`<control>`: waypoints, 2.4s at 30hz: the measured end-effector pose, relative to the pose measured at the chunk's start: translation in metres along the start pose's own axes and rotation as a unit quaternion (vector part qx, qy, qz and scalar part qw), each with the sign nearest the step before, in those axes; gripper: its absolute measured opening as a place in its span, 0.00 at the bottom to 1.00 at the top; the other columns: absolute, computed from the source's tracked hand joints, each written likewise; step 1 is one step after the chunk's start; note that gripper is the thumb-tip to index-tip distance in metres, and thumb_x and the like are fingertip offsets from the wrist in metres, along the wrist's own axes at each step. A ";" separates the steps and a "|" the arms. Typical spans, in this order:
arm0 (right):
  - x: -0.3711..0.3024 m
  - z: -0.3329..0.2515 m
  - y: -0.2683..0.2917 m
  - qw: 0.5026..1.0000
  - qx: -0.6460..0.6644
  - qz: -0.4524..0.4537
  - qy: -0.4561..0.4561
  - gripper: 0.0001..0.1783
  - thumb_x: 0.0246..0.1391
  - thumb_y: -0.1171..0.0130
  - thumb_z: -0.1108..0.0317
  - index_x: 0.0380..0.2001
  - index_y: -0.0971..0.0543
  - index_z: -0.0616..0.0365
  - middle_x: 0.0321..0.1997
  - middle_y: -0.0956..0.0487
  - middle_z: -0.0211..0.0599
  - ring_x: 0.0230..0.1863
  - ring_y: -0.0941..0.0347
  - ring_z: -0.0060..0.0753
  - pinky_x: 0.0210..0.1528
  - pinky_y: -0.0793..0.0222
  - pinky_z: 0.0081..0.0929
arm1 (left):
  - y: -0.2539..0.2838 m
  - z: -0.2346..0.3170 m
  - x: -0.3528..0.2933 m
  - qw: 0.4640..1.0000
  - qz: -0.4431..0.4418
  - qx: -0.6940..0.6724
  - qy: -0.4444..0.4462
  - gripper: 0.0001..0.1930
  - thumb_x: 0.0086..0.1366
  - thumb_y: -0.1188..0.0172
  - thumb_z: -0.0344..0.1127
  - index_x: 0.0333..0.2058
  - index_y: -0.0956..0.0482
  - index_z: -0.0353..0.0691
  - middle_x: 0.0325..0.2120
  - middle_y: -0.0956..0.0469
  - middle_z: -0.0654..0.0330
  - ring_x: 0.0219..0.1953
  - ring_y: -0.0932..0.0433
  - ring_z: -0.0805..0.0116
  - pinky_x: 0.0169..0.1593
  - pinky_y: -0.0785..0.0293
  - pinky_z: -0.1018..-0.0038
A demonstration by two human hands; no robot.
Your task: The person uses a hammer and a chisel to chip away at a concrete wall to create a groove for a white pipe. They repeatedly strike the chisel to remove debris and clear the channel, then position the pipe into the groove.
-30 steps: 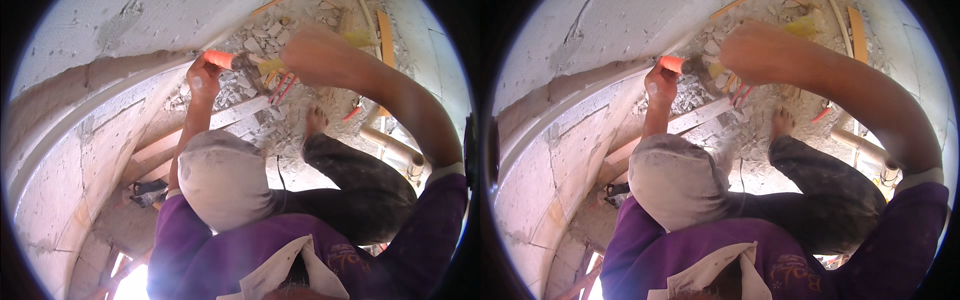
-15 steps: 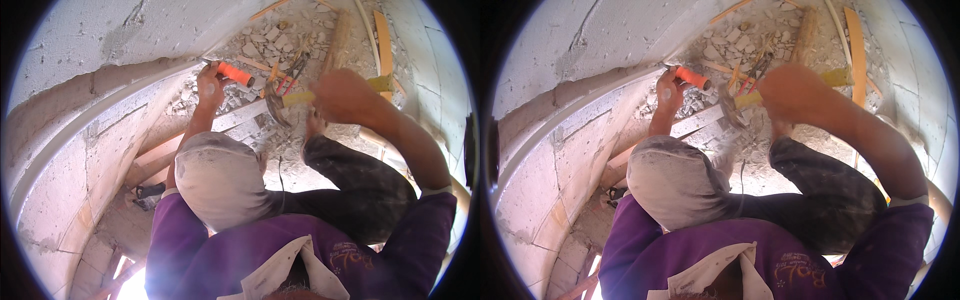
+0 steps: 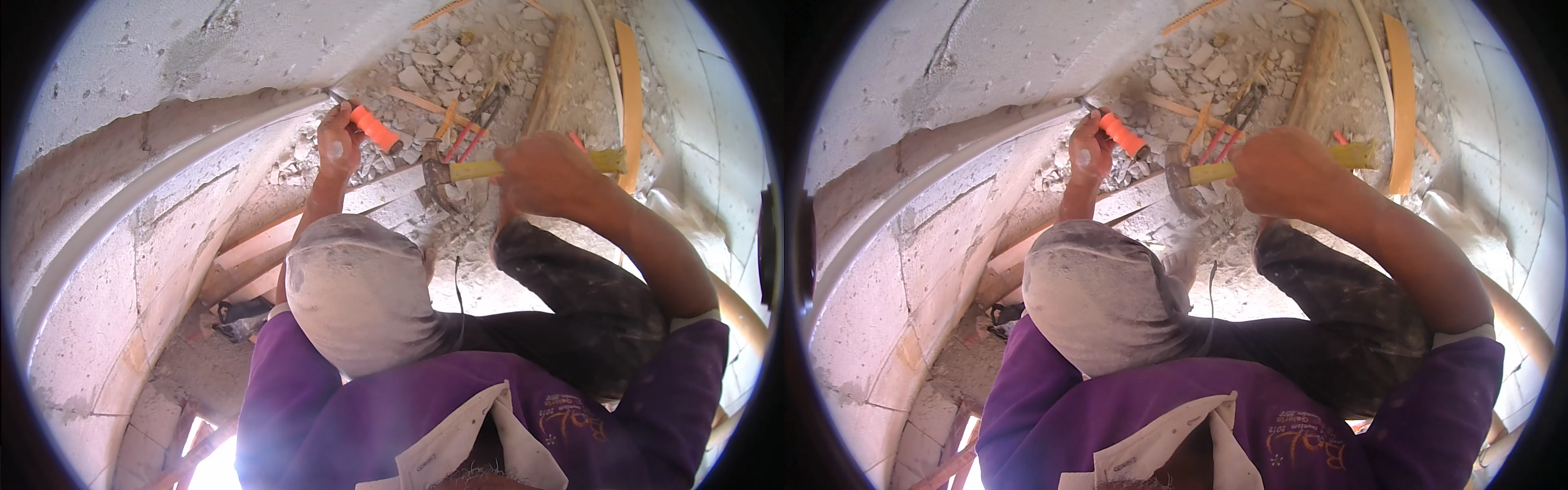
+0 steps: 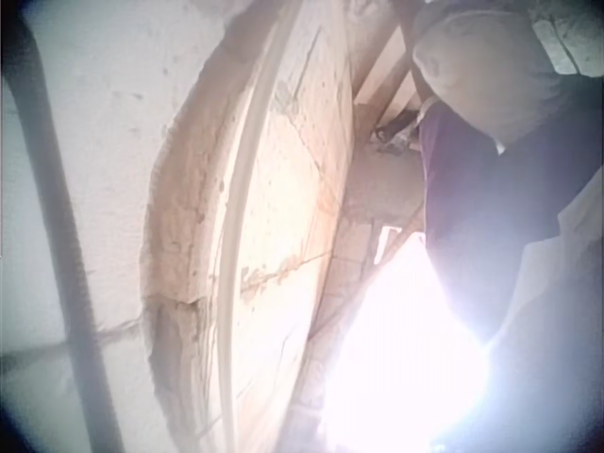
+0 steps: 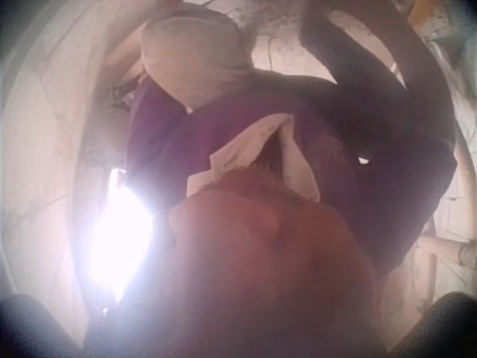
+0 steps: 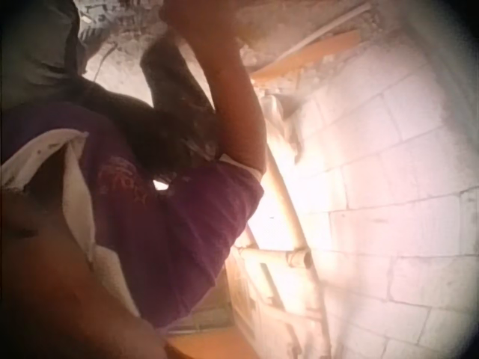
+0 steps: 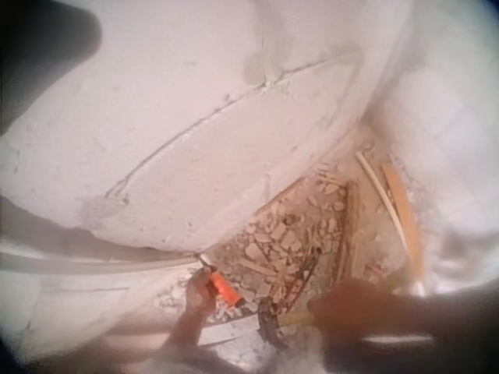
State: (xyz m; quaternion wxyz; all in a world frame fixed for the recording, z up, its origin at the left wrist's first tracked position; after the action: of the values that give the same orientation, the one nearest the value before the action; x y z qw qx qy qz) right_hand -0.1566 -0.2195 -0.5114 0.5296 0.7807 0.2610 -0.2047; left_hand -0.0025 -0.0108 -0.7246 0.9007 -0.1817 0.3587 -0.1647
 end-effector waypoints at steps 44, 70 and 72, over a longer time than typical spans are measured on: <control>0.021 -0.007 -0.034 0.972 -0.128 -0.175 0.088 0.07 0.43 0.38 0.67 0.23 0.16 0.58 0.31 0.17 0.47 0.37 0.18 0.49 0.38 0.23 0.44 | -0.013 0.004 0.006 0.981 0.027 0.193 0.008 0.14 0.72 0.48 0.40 0.38 0.23 0.34 0.28 0.22 0.59 0.27 0.23 0.71 0.29 0.27 0.73; 0.005 0.042 -0.055 0.990 0.103 -0.100 -0.006 0.22 0.59 0.45 0.55 0.34 0.19 0.68 0.30 0.21 0.58 0.37 0.23 0.62 0.43 0.29 0.50 | 0.039 0.041 -0.058 0.975 0.121 0.181 0.048 0.14 0.71 0.46 0.40 0.47 0.27 0.34 0.28 0.23 0.57 0.20 0.26 0.69 0.21 0.29 0.73; 0.001 0.042 -0.060 0.987 0.111 -0.116 -0.011 0.21 0.58 0.44 0.55 0.33 0.19 0.68 0.30 0.21 0.58 0.37 0.23 0.62 0.43 0.29 0.51 | 0.044 0.046 -0.057 0.970 0.156 0.184 0.042 0.14 0.71 0.46 0.40 0.46 0.27 0.34 0.28 0.23 0.56 0.19 0.26 0.69 0.20 0.29 0.73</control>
State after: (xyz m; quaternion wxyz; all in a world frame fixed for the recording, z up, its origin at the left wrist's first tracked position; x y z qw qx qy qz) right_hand -0.1948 -0.2408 -0.5700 0.4152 0.7967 0.3200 -0.3008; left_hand -0.0019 0.0616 -0.6802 0.9174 0.0523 0.3836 -0.0922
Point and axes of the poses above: each hand's wrist, its own x-axis towards the middle knuckle, its own y-axis out of the back of the hand, z = x × y, the point moved 9 cm from there along x, towards the middle knuckle
